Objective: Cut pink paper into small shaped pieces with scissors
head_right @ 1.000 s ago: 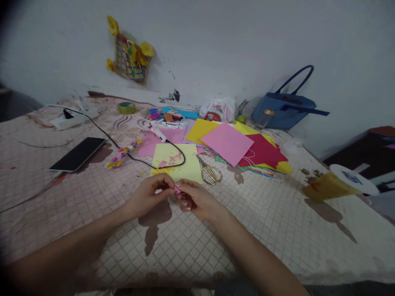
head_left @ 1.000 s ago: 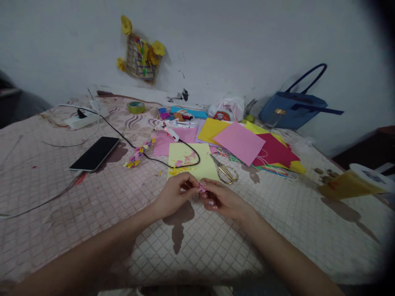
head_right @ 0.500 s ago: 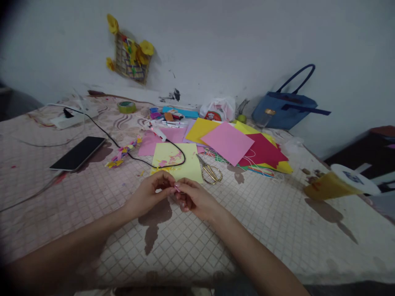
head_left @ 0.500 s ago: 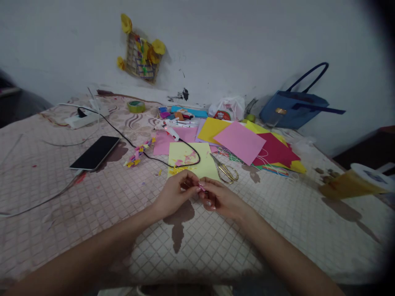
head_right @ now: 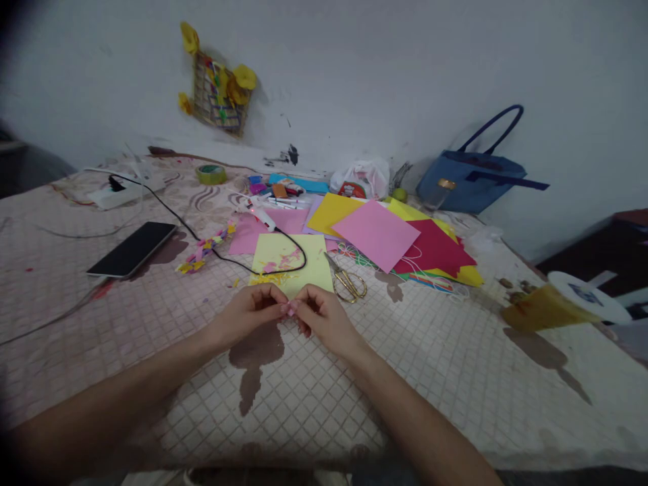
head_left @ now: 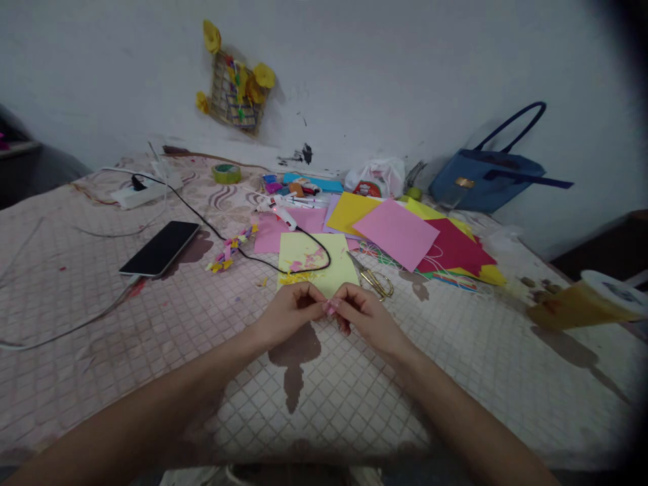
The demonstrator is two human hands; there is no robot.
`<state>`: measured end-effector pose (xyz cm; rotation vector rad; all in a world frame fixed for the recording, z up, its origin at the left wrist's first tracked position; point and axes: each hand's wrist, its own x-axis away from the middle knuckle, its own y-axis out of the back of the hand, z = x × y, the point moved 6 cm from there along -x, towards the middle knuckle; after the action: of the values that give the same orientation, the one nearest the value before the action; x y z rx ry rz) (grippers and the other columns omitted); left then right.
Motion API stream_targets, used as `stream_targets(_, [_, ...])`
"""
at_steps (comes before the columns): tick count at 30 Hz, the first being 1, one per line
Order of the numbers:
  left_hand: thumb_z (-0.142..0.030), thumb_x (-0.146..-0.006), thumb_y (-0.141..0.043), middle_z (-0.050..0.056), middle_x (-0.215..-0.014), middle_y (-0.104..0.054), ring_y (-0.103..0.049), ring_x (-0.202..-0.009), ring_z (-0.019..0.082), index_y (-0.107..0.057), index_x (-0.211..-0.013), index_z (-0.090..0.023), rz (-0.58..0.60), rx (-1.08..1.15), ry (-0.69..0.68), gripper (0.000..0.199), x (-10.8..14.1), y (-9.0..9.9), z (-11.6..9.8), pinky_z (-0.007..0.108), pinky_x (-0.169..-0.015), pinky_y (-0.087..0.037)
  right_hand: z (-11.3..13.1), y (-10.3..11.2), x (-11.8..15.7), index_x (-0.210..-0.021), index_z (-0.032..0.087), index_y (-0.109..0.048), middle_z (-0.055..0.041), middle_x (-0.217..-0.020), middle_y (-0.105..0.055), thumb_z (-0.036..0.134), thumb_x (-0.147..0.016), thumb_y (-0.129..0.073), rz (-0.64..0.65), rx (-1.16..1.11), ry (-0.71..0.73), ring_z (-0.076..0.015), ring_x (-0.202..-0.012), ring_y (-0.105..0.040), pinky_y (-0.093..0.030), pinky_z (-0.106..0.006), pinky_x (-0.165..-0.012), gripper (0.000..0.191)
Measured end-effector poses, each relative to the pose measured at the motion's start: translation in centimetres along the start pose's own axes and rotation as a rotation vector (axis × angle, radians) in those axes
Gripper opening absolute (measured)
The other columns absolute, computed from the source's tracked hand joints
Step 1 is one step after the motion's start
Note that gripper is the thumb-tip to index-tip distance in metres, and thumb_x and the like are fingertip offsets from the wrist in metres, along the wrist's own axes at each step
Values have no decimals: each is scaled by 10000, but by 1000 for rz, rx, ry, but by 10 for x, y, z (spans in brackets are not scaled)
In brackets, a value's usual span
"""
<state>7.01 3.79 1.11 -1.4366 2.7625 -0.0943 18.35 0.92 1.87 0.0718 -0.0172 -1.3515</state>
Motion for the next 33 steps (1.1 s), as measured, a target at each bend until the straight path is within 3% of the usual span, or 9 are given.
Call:
stream_targets(5, [-325,-745,-546,8,-642,-561,-541,-606,101,-521,-735,-121,32,83,102,206,1,-2,3,235,-595,-417,-5,1,-2,-681,170,-478,52,-520,-455,315,-796,-509,-24,-49,-9,-60,-415,-388,-326,-186,-396,188])
stream_targets(11, [-275,-706,-592,12,-604,-579,-529,-563,88,-546,-724,-109,14,31,126,174,2,-1,3,213,-564,-402,-8,0,-2,-668,173,-490,58,-505,-458,351,-778,-516,-70,-42,-37,-59,-388,-388,-317,-182,-368,211])
stream_targets(19, [-285,-734,-555,18,-630,-585,-548,-595,99,-530,-724,-117,20,64,135,171,2,0,5,227,-589,-415,-9,0,-3,-678,164,-493,55,-504,-462,336,-776,-517,-17,-45,-63,-57,-395,-399,-328,-177,-374,199])
stream_targets(26, [-202,-681,-619,39,-769,-599,-554,-714,110,-536,-804,-110,145,105,29,175,0,-5,2,237,-663,-406,-14,1,-3,-661,162,-492,40,-552,-497,322,-757,-537,-45,-174,-109,-47,-393,-398,-302,-167,-353,192])
stream_targets(33, [-196,-657,-644,24,-738,-593,-541,-678,93,-539,-794,-113,116,126,54,191,-1,-3,8,227,-648,-406,-14,0,-3,-673,166,-486,49,-527,-472,324,-774,-524,-35,-131,-107,-51,-393,-387,-302,-167,-357,191])
